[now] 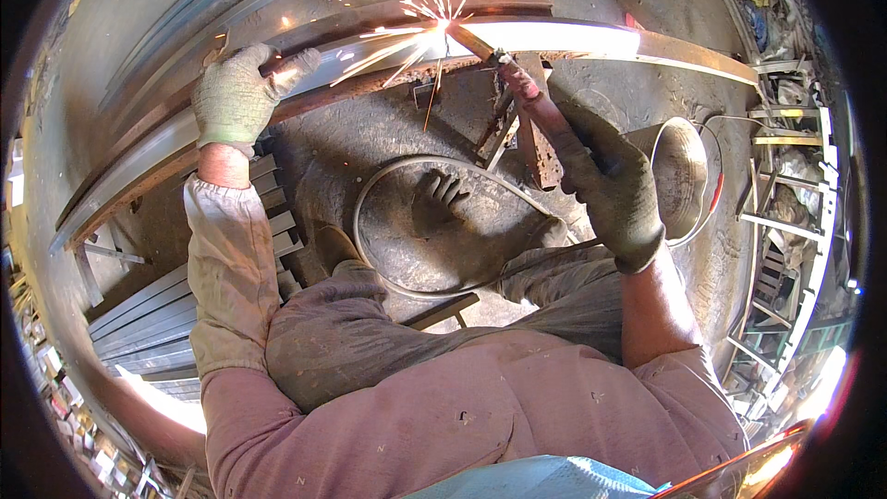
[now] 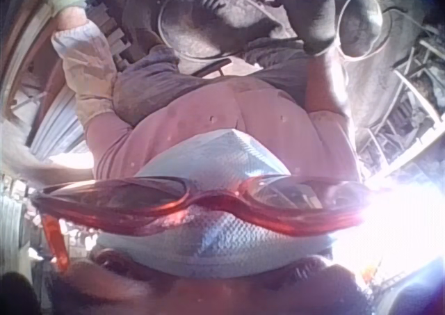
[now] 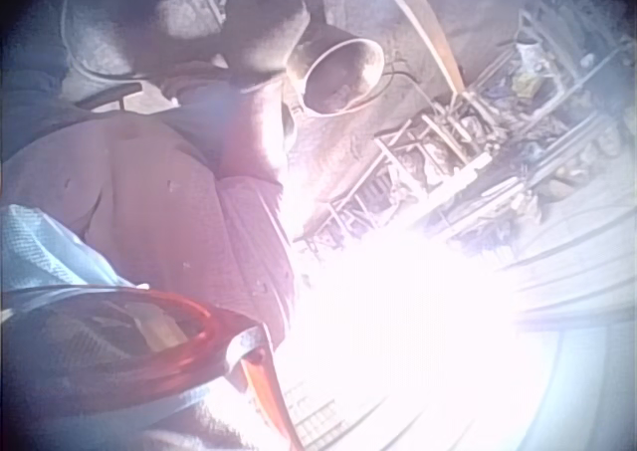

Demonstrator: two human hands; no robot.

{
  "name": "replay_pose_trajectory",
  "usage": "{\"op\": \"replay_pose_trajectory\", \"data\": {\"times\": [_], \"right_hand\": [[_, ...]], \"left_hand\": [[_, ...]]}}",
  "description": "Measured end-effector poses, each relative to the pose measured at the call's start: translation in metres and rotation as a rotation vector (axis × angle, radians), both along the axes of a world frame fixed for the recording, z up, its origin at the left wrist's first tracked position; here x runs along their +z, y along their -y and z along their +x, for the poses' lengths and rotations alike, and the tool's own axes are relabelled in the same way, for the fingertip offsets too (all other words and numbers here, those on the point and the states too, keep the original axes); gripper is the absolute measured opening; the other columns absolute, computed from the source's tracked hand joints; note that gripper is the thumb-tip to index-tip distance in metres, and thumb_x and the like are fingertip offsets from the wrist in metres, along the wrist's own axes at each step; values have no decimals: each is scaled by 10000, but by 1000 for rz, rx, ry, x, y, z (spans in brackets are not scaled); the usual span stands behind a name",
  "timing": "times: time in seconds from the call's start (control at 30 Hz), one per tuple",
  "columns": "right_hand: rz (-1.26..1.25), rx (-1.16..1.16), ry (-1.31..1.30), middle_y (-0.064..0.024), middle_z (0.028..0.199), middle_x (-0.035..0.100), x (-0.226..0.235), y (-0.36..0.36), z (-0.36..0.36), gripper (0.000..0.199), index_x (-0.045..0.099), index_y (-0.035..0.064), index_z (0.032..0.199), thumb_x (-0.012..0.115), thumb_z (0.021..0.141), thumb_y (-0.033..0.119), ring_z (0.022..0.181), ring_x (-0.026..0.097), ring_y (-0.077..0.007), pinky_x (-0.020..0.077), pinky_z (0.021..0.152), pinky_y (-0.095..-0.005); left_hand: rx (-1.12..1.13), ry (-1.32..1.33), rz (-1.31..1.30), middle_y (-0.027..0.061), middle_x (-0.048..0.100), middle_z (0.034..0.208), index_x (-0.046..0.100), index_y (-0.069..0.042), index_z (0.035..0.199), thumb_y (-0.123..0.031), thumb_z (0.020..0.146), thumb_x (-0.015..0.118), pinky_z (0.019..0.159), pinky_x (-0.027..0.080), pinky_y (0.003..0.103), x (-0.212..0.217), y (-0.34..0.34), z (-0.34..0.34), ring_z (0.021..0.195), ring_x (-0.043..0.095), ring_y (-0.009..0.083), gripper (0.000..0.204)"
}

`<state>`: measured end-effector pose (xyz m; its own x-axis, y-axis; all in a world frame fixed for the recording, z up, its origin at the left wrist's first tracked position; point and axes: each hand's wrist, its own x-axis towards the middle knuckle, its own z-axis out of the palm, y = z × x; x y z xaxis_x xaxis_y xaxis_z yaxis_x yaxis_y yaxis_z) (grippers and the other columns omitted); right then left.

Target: The person welds metal bars onto a curved metal frame using a welding torch, producing sparks. They periodically reposition the bars and continue welding along the seams.

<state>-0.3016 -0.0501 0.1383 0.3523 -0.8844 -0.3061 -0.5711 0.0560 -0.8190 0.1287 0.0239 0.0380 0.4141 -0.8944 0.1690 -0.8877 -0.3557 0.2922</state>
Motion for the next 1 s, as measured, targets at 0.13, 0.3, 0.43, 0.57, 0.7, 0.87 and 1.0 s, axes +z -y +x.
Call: {"op": "replay_pose_trajectory", "data": {"times": [0.13, 0.3, 0.43, 0.57, 0.7, 0.87, 1.0], "right_hand": [[142, 6, -38, -30, 1150, 823, 17, -6, -7, 357, 785, 25, 1472, 762, 1182, 232, 1036, 700, -83, 589, 915, -278], [-23, 264, -62, -171, 1141, 866, -45, -5, -19, 378, 788, 66, 1453, 793, 1144, 283, 1027, 821, -228, 636, 913, -371], [-198, 399, -298, -206, 1246, 833, -50, -6, 7, 349, 776, 134, 1397, 670, 1183, 388, 1150, 788, -472, 635, 950, -541], [-252, 455, -386, -237, 1369, 785, -71, -19, 20, 369, 662, 165, 1534, 604, 1180, 249, 1227, 755, -503, 616, 1002, -592], [-216, 477, -287, -322, 1516, 683, -83, -28, 38, 546, 550, 86, 1670, 607, 1128, 124, 1363, 684, -537, 577, 1135, -569], [-237, 503, -139, -325, 1600, 612, -86, -33, 39, 667, 503, 69, 1716, 667, 1070, 91, 1426, 626, -563, 537, 1196, -583], [-147, 360, -173, -231, 1431, 765, -60, -18, 34, 549, 642, 42, 1604, 773, 1072, 82, 1286, 772, -360, 613, 1101, -446]], "left_hand": [[23, 43, 87, 175, 860, 1020, 888, -114, 1101, -890, 916, 762, 830, 652, 494, 13, 1, -8, 946, 835, 426, 807], [-2, 20, 24, 174, 858, 1006, 881, -101, 1104, -891, 916, 760, 839, 655, 503, 5, 1, -4, 950, 834, 432, 821], [7, 32, 10, 170, 864, 1050, 884, -103, 1121, -862, 900, 803, 885, 656, 496, 2, -3, -3, 991, 836, 417, 794], [12, 46, 4, 157, 869, 1135, 885, -102, 1131, -821, 885, 848, 917, 653, 486, 1, -3, -8, 1048, 832, 401, 761], [21, 69, -9, 140, 868, 1168, 879, -109, 1166, -801, 872, 867, 899, 652, 486, -2, -8, -13, 1054, 830, 393, 752], [-17, 99, -81, 120, 863, 1135, 861, -125, 1207, -794, 842, 886, 860, 648, 492, -14, -15, -16, 1018, 828, 379, 763], [-38, 164, -196, 115, 850, 1117, 850, -141, 1219, -751, 823, 926, 843, 648, 490, -26, -27, -17, 989, 822, 375, 732]]}}
